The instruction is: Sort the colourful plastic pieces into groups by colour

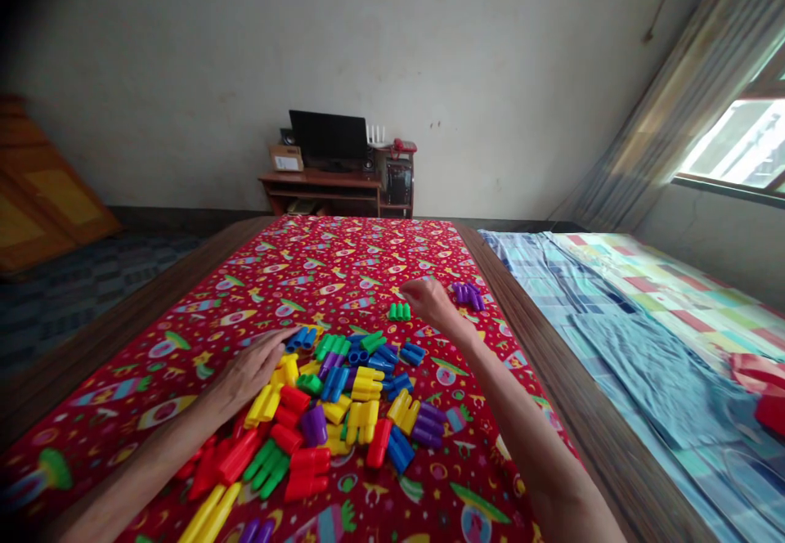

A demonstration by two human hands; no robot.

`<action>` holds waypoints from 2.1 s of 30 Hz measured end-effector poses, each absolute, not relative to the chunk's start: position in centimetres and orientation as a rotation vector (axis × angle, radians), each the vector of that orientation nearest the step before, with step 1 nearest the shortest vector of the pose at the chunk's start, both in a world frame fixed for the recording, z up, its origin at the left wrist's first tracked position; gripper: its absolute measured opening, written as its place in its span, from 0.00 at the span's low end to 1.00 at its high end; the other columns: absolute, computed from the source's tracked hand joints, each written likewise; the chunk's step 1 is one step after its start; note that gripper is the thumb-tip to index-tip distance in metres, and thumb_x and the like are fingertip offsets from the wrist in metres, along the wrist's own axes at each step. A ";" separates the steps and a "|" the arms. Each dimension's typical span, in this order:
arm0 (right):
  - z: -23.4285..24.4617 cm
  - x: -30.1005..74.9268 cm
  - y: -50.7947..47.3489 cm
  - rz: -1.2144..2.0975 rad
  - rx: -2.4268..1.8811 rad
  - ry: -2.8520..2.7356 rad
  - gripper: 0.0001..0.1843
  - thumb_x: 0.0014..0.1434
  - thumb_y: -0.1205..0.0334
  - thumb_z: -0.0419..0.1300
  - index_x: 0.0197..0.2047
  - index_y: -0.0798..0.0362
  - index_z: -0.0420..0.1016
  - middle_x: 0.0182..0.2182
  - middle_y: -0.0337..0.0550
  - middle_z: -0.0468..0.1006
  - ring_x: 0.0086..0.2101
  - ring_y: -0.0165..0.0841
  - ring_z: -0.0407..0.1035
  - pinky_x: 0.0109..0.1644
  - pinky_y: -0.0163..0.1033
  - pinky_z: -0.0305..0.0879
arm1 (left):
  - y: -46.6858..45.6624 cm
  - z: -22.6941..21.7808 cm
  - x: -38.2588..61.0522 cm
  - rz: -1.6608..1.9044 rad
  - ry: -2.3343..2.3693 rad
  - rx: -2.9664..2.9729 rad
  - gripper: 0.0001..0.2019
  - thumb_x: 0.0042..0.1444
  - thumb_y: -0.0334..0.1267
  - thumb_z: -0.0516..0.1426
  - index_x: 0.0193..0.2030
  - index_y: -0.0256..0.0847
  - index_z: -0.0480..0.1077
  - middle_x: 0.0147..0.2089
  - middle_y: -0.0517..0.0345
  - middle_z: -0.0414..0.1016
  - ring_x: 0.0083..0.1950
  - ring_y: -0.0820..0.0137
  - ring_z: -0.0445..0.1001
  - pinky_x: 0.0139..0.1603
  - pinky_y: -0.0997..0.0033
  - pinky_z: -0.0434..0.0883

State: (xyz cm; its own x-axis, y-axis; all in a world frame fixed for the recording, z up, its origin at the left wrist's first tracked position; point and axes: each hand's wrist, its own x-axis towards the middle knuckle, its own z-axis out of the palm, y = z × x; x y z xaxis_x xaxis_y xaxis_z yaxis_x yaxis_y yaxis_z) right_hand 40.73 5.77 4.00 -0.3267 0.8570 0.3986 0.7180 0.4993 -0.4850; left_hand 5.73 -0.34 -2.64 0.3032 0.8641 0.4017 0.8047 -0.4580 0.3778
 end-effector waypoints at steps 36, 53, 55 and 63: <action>2.8 29.9 0.4 1.254 -0.841 -1.649 0.19 0.53 0.52 0.63 0.43 0.57 0.80 0.31 0.42 0.80 0.30 0.32 0.72 0.37 0.38 0.67 | -5.2 1.2 11.4 1.026 1.483 2.079 0.29 0.58 0.55 0.54 0.59 0.35 0.67 0.54 0.43 0.76 0.55 0.55 0.74 0.55 0.56 0.72; 3.9 32.9 1.7 0.921 -1.086 -2.036 0.14 0.55 0.55 0.63 0.39 0.56 0.82 0.32 0.44 0.82 0.33 0.36 0.74 0.38 0.37 0.67 | -6.3 3.9 11.3 1.115 1.519 1.787 0.21 0.62 0.55 0.45 0.51 0.41 0.63 0.41 0.49 0.78 0.39 0.62 0.80 0.38 0.65 0.76; 4.8 32.2 0.4 0.822 -0.997 -2.096 0.16 0.59 0.56 0.60 0.46 0.54 0.81 0.38 0.45 0.82 0.38 0.36 0.75 0.41 0.37 0.67 | -6.4 3.7 11.2 1.077 1.483 1.729 0.22 0.64 0.53 0.44 0.56 0.40 0.57 0.43 0.47 0.78 0.38 0.62 0.80 0.38 0.63 0.77; 7.8 29.7 -4.3 0.816 -0.833 -2.318 0.12 0.60 0.63 0.60 0.47 0.51 0.78 0.33 0.40 0.81 0.31 0.30 0.73 0.34 0.31 0.62 | -6.8 0.6 12.3 1.112 1.469 2.111 0.29 0.61 0.41 0.50 0.67 0.41 0.45 0.50 0.43 0.77 0.49 0.57 0.79 0.44 0.59 0.76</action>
State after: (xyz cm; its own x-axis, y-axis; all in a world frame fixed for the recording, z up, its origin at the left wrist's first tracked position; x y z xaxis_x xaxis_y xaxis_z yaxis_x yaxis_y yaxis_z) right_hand 29.67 -4.27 7.78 -0.6634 0.6950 0.2773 0.3681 0.6257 -0.6878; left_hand 12.26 -6.79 0.58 0.1597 0.8997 0.4062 0.6353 -0.4087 0.6553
